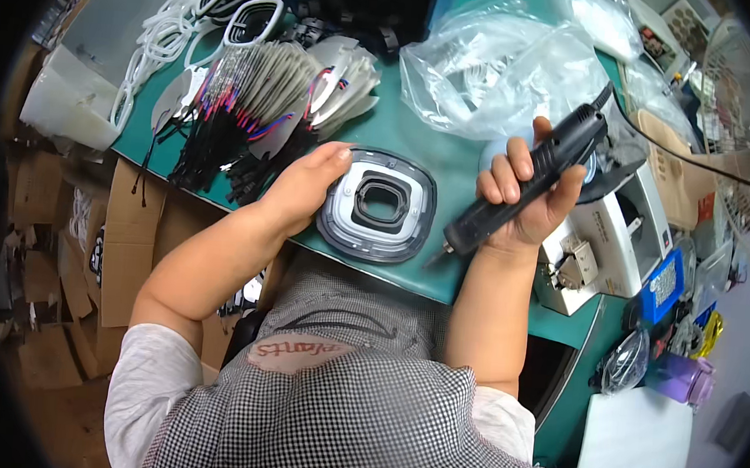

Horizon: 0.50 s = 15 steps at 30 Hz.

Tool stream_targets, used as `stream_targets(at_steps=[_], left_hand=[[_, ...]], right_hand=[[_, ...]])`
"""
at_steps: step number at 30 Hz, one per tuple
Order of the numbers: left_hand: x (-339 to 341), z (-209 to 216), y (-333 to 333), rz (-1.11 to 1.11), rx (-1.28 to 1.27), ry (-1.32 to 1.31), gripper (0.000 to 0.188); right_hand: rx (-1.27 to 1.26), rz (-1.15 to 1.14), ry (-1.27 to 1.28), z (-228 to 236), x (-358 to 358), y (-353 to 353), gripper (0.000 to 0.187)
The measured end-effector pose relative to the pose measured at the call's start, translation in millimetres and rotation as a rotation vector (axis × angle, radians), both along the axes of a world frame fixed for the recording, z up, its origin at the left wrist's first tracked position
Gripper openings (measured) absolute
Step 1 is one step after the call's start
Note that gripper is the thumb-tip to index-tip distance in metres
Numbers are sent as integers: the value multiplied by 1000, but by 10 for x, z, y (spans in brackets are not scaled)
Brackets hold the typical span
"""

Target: The person assembles LED light fixtures by combining plastic housing components, led circuit wires, internal electronics, and a clear lens, securing them with screws using an electric screwdriver.

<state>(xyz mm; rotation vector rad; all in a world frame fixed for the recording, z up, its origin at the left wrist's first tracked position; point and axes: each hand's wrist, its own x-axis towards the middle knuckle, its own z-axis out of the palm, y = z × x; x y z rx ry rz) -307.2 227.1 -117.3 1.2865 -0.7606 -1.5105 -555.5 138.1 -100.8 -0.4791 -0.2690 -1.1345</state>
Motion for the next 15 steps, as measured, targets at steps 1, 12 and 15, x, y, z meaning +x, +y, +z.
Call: stream_targets(at_steps=[1,12,15], left_hand=[[-37,-61,12,-11,9,0,41],[-281,-30,335,-314,-730,-1211,51],[-302,-21,274,-321,-739,-1236,51]], right_hand=[[-7,3,-9,-6,-22,-3,67],[-49,-64,-20,34,-77,85,69],[-74,-81,-21,24,-73,85,71]])
